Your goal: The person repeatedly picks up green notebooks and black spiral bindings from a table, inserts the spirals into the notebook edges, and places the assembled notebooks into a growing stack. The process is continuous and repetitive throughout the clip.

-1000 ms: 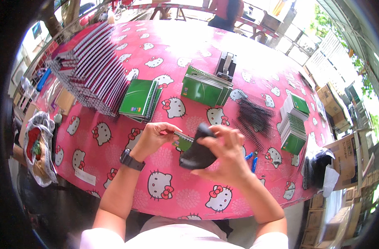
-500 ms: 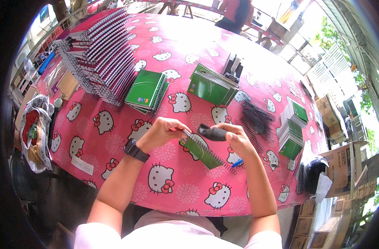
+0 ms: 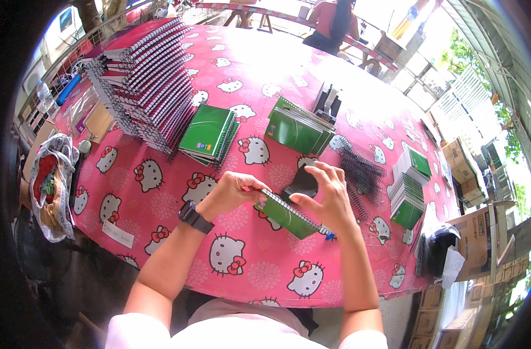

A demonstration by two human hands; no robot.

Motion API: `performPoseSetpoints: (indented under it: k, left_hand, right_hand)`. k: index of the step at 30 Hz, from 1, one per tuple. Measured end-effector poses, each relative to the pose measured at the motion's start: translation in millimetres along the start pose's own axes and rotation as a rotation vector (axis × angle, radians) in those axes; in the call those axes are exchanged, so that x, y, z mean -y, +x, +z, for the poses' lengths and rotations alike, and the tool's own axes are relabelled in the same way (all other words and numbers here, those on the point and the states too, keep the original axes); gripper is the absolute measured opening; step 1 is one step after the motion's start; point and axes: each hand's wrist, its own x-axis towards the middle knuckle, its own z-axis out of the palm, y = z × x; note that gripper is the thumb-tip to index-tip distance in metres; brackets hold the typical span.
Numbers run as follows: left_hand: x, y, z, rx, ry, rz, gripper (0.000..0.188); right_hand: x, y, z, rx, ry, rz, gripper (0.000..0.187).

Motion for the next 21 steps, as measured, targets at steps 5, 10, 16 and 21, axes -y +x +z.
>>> performPoseSetpoints:
  k: [5, 10, 16, 21]
  left_hand:
    - [-17, -6, 7, -0.047, -0.015, -0.096, 0.013]
    - [-18, -3, 9, -0.093, 0.010, -0.052, 0.014]
    - [-13, -3, 7, -0.135, -0.137, -0.061, 0.014]
    - [-8, -1, 0, -0.175, -0.220, -0.026, 0.014]
  right_hand:
    - [52, -1, 8, 0.122, 0.302, 0.011, 0.032]
    - [52, 2, 14, 0.021, 0.296, -0.024, 0.022]
    - [45, 11, 19, 0.058, 0.314, -0.057, 0.021]
    - [51, 20, 21, 0.066, 0.388, -0.029, 0.020]
